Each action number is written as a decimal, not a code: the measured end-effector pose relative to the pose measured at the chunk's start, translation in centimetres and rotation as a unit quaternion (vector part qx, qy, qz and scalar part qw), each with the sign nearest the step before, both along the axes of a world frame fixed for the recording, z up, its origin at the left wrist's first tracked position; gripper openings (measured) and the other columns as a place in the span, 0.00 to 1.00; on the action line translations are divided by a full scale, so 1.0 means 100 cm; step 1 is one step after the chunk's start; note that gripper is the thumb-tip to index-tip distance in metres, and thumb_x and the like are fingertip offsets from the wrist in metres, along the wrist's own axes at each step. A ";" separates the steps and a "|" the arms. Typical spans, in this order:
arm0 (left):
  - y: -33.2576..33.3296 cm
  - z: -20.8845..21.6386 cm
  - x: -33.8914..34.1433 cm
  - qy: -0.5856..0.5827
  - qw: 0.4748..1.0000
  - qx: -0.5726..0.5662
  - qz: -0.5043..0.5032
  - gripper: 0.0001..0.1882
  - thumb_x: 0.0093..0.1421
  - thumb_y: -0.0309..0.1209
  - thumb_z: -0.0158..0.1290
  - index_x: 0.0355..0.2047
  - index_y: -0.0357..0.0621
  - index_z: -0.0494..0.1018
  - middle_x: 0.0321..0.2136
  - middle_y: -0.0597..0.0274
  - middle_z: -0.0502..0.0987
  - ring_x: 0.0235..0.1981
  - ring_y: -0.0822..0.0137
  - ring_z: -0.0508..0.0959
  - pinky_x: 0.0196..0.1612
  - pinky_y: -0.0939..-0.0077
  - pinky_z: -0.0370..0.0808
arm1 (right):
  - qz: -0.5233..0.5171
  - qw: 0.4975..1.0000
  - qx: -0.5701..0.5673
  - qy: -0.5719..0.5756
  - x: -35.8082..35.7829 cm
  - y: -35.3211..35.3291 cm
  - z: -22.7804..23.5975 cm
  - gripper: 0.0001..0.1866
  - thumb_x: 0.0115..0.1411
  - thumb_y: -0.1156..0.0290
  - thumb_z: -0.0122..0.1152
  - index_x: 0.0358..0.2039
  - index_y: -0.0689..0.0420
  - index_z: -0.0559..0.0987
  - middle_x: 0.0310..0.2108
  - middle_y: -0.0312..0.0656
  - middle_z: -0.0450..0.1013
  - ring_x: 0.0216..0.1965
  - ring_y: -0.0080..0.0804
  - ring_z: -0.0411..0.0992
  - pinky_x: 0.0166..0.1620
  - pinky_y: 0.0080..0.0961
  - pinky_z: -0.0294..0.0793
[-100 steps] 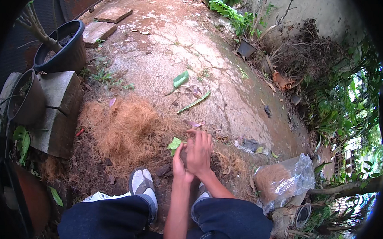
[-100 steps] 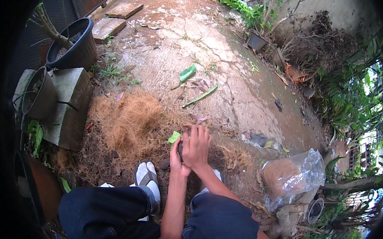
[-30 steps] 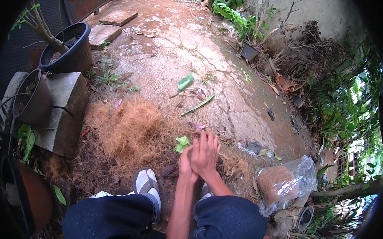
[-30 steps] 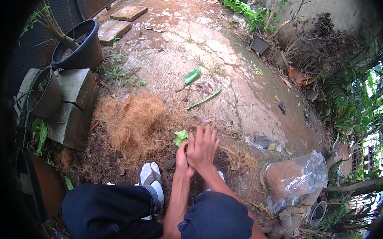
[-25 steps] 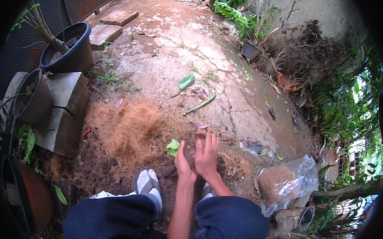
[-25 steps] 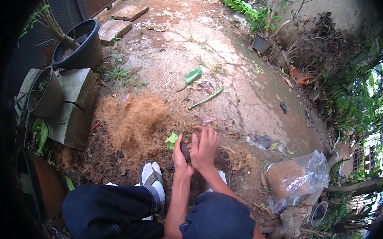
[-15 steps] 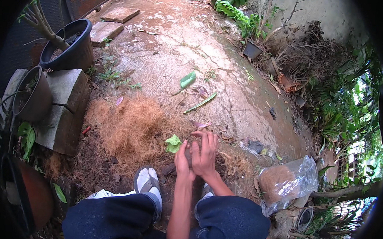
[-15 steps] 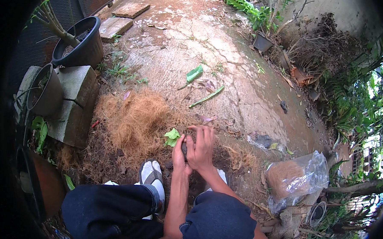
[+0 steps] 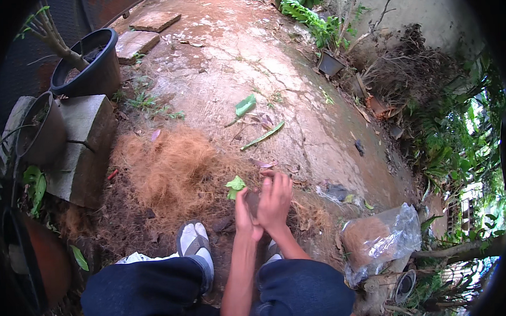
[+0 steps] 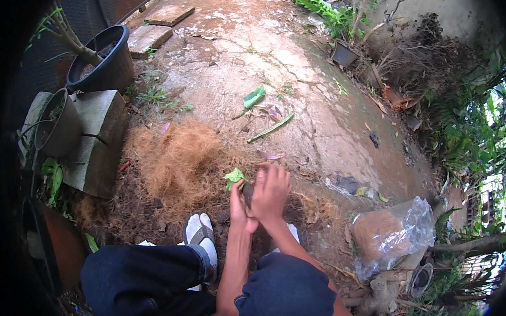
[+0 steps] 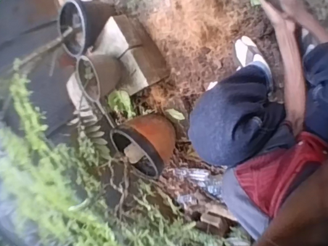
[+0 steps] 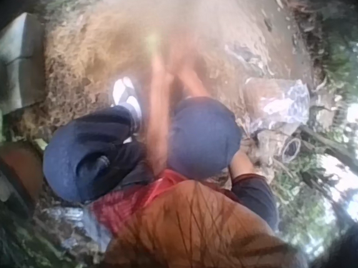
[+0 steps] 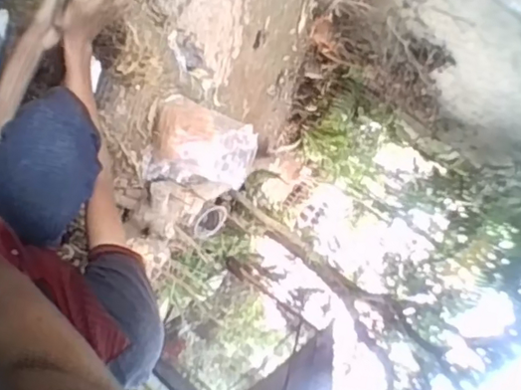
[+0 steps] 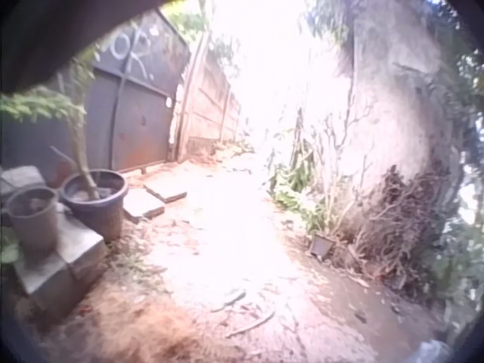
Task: The person sits on the ground and repeatedly wraps a small green leaf with strands of coconut fiber. They pick up fiber, place it around the leaf, and adjust the wrapping by hand throughout the clip.
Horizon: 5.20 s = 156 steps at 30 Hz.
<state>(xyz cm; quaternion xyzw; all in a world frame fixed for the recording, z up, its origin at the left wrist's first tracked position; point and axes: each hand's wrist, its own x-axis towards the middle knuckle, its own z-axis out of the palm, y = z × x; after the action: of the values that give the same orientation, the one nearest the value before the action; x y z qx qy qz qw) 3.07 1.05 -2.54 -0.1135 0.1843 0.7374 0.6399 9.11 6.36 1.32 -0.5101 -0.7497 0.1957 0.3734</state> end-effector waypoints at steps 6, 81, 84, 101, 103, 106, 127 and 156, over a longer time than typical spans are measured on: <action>0.001 0.016 -0.016 0.138 0.987 -0.037 0.077 0.14 0.72 0.39 0.54 0.46 0.41 0.72 0.47 0.51 0.81 0.48 0.58 0.82 0.59 0.59 0.80 | -0.068 0.981 0.023 0.183 0.018 0.007 -0.003 0.12 0.73 0.70 0.46 0.45 0.65 0.76 0.41 0.46 0.73 0.45 0.38 0.72 0.51 0.36 0.69; 0.003 -0.019 0.011 0.027 0.998 0.055 -0.013 0.11 0.73 0.39 0.54 0.46 0.46 0.77 0.41 0.66 0.81 0.43 0.76 0.81 0.47 0.79 0.80 | 0.137 0.978 0.156 0.023 0.009 0.001 0.007 0.17 0.65 0.66 0.51 0.48 0.63 0.77 0.44 0.52 0.71 0.48 0.52 0.67 0.55 0.46 0.63; 0.005 -0.018 0.019 -0.024 0.997 0.077 -0.007 0.12 0.74 0.38 0.52 0.51 0.47 0.76 0.46 0.69 0.80 0.46 0.76 0.80 0.51 0.74 0.80 | 0.119 0.980 0.156 0.016 0.008 0.003 0.004 0.17 0.64 0.64 0.51 0.47 0.63 0.78 0.44 0.52 0.72 0.47 0.51 0.67 0.55 0.46 0.62; -0.004 0.024 -0.018 0.096 0.995 0.025 0.025 0.25 0.71 0.40 0.53 0.60 0.31 0.69 0.35 0.61 0.79 0.37 0.69 0.82 0.44 0.76 0.84 | 0.167 0.983 -0.028 0.077 0.055 0.009 0.039 0.15 0.70 0.68 0.51 0.52 0.63 0.74 0.43 0.49 0.71 0.46 0.43 0.71 0.54 0.39 0.68; -0.015 0.033 -0.031 0.130 0.991 -0.002 0.033 0.27 0.70 0.40 0.56 0.60 0.31 0.69 0.35 0.62 0.79 0.34 0.71 0.81 0.41 0.75 0.84 | 0.249 0.968 0.000 -0.026 0.060 0.018 0.064 0.15 0.68 0.69 0.54 0.50 0.63 0.73 0.43 0.50 0.71 0.46 0.45 0.71 0.54 0.41 0.68; -0.025 0.025 -0.041 0.079 0.990 -0.026 0.118 0.16 0.68 0.38 0.60 0.48 0.40 0.75 0.31 0.65 0.78 0.29 0.73 0.79 0.36 0.75 0.82 | 0.411 0.889 0.025 -0.202 0.054 0.046 0.096 0.15 0.65 0.66 0.58 0.48 0.60 0.74 0.43 0.51 0.73 0.47 0.49 0.72 0.53 0.45 0.69; -0.089 -0.050 -0.144 0.111 0.811 -0.272 0.506 0.09 0.67 0.33 0.54 0.31 0.48 0.67 0.22 0.69 0.65 0.20 0.73 0.66 0.23 0.75 0.66 | 0.692 0.565 0.187 -0.409 -0.165 0.007 -0.062 0.10 0.61 0.67 0.58 0.43 0.50 0.81 0.43 0.38 0.78 0.56 0.38 0.72 0.51 0.42 0.72; -0.094 -0.067 -0.155 0.028 0.778 -0.336 0.530 0.09 0.66 0.35 0.52 0.29 0.50 0.67 0.24 0.70 0.66 0.23 0.73 0.68 0.26 0.74 0.67 | 0.639 0.623 0.290 -0.345 -0.232 0.016 -0.068 0.34 0.60 0.66 0.65 0.67 0.54 0.66 0.59 0.47 0.67 0.59 0.47 0.66 0.57 0.53 0.69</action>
<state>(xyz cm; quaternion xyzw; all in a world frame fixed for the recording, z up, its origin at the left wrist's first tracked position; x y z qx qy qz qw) -12.42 -8.39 -9.20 -0.3807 0.3492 0.8539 0.0634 -14.12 7.94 -5.44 0.2016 -0.9789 -0.0328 -0.0032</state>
